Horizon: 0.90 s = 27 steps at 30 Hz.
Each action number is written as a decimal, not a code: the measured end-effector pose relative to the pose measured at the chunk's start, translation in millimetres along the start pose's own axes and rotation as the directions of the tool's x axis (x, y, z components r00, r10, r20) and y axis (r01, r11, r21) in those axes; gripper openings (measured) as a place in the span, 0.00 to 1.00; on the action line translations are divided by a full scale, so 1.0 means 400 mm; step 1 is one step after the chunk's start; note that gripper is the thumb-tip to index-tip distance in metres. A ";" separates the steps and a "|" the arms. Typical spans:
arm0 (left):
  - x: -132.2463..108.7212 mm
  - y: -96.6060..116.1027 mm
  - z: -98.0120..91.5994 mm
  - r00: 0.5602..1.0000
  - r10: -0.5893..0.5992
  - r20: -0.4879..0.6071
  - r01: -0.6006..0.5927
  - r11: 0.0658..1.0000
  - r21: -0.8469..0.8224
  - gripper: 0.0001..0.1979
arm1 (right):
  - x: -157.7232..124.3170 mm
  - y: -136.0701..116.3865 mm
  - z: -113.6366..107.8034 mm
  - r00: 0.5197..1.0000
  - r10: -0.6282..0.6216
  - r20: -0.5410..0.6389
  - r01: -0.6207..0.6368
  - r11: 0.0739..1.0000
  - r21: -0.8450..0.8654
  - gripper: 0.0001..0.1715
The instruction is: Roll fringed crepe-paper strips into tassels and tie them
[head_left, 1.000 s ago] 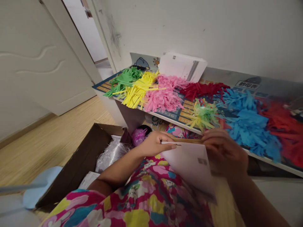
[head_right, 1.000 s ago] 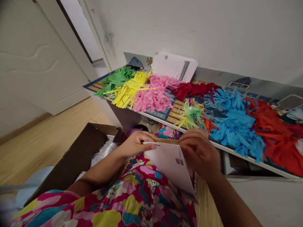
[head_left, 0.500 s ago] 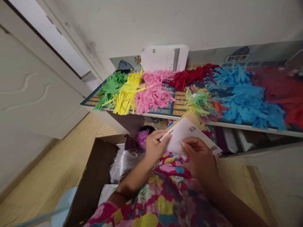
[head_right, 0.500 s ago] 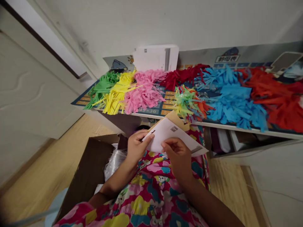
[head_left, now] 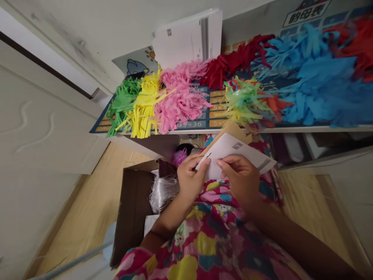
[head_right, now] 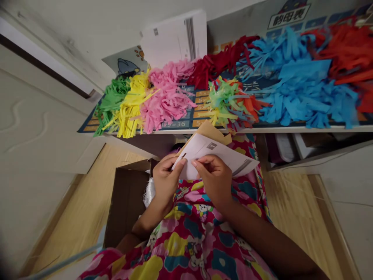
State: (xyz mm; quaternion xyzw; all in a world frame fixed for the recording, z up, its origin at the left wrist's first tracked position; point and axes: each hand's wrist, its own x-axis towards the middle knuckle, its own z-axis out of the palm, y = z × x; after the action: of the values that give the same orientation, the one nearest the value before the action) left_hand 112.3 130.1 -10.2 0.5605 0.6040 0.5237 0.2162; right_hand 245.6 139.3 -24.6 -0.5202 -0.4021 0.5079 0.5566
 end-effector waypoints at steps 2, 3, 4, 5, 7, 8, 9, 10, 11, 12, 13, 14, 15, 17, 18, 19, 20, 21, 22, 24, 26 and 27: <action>-0.002 0.002 0.000 1.000 -0.008 0.003 0.008 1.000 0.005 0.07 | 0.001 -0.007 0.003 1.000 -0.001 -0.010 0.001 1.000 0.000 0.14; -0.004 0.004 0.000 1.000 -0.007 0.002 0.007 1.000 0.001 0.07 | 0.000 -0.011 0.005 1.000 0.000 -0.018 0.000 1.000 -0.005 0.14; -0.006 0.005 0.000 1.000 -0.003 0.002 0.003 1.000 -0.005 0.07 | 0.000 -0.015 0.007 1.000 0.000 -0.024 0.000 1.000 -0.012 0.14; -0.008 0.006 0.001 1.000 -0.001 0.000 0.001 1.000 -0.010 0.06 | -0.001 -0.017 0.008 1.000 0.001 -0.031 -0.001 1.000 -0.018 0.14; -0.012 0.010 0.001 1.000 -0.012 -0.004 0.012 1.000 -0.009 0.06 | -0.002 -0.020 0.010 0.999 -0.002 -0.042 0.001 1.000 -0.028 0.14; -0.015 0.011 0.002 1.000 -0.022 -0.003 0.022 1.000 -0.005 0.06 | -0.002 -0.019 0.010 0.999 -0.005 -0.046 0.003 0.999 -0.032 0.14; -0.016 0.013 0.002 1.000 -0.030 -0.002 0.030 1.000 -0.003 0.06 | -0.002 -0.018 0.010 0.999 -0.006 -0.048 0.004 0.999 -0.036 0.13; -0.018 0.015 0.003 0.999 -0.037 0.001 0.037 0.999 -0.003 0.06 | -0.003 -0.017 0.009 0.999 -0.008 -0.052 0.006 0.999 -0.038 0.14; -0.019 0.016 0.003 0.999 -0.039 0.004 0.039 0.999 -0.006 0.06 | -0.004 -0.015 0.009 0.998 -0.008 -0.056 0.006 0.999 -0.039 0.14; -0.020 0.018 0.003 0.999 -0.037 0.007 0.037 0.999 -0.009 0.06 | -0.004 -0.013 0.008 0.998 -0.008 -0.060 0.005 0.999 -0.039 0.14; -0.021 0.019 0.003 0.999 -0.031 0.008 0.031 0.999 -0.010 0.06 | -0.006 -0.013 0.007 0.998 -0.009 -0.064 0.007 0.999 -0.040 0.14; -0.022 0.020 0.002 1.000 -0.023 0.007 0.023 1.000 -0.009 0.06 | -0.007 -0.013 0.007 0.998 -0.012 -0.066 0.009 0.999 -0.042 0.14; -0.023 0.021 0.002 1.000 -0.015 0.005 0.015 1.000 -0.005 0.06 | -0.008 -0.014 0.008 0.998 -0.014 -0.065 0.011 0.999 -0.046 0.14; -0.025 0.022 0.001 1.000 -0.002 0.003 0.002 1.000 0.007 0.06 | -0.008 -0.016 0.010 0.998 -0.026 -0.054 0.023 0.998 -0.058 0.14; -0.027 0.022 0.000 1.000 0.004 0.004 -0.004 1.000 0.012 0.06 | -0.006 -0.015 0.011 0.998 -0.035 -0.049 0.032 0.997 -0.063 0.15; -0.029 0.022 -0.001 1.000 0.008 0.007 -0.008 1.000 0.012 0.06 | -0.003 -0.012 0.011 0.998 -0.047 -0.049 0.044 0.997 -0.069 0.16; -0.032 0.021 -0.002 1.000 0.012 0.012 -0.012 1.000 0.009 0.06 | 0.002 -0.006 0.008 0.997 -0.060 -0.056 0.056 0.995 -0.080 0.17; -0.035 0.020 -0.004 1.000 0.015 0.017 -0.015 1.000 0.001 0.06 | 0.008 0.004 0.002 0.995 -0.071 -0.070 0.063 0.993 -0.103 0.19; -0.037 0.019 -0.007 1.000 0.016 0.019 -0.016 1.000 -0.007 0.05 | 0.015 0.017 -0.010 0.993 -0.078 -0.090 0.064 0.988 -0.143 0.21; -0.039 0.016 -0.017 1.000 0.011 0.004 -0.011 1.000 -0.015 0.06 | 0.030 0.049 -0.051 0.986 -0.082 -0.143 0.043 0.965 -0.258 0.23; -0.034 0.014 -0.034 1.000 0.008 -0.024 -0.008 1.000 -0.004 0.06 | 0.044 0.075 -0.114 0.972 -0.109 -0.206 0.023 0.925 -0.380 0.25; -0.029 0.013 -0.045 1.000 0.009 -0.022 -0.009 1.000 0.007 0.07 | 0.051 0.081 -0.151 0.959 -0.146 -0.242 0.031 0.906 -0.422 0.25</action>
State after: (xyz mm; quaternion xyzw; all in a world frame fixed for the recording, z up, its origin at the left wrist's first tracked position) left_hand 102.7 111.6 -3.0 0.5580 0.6056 0.5289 0.2053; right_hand 303.2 147.0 -66.3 -0.6712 -0.4450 0.3098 0.5055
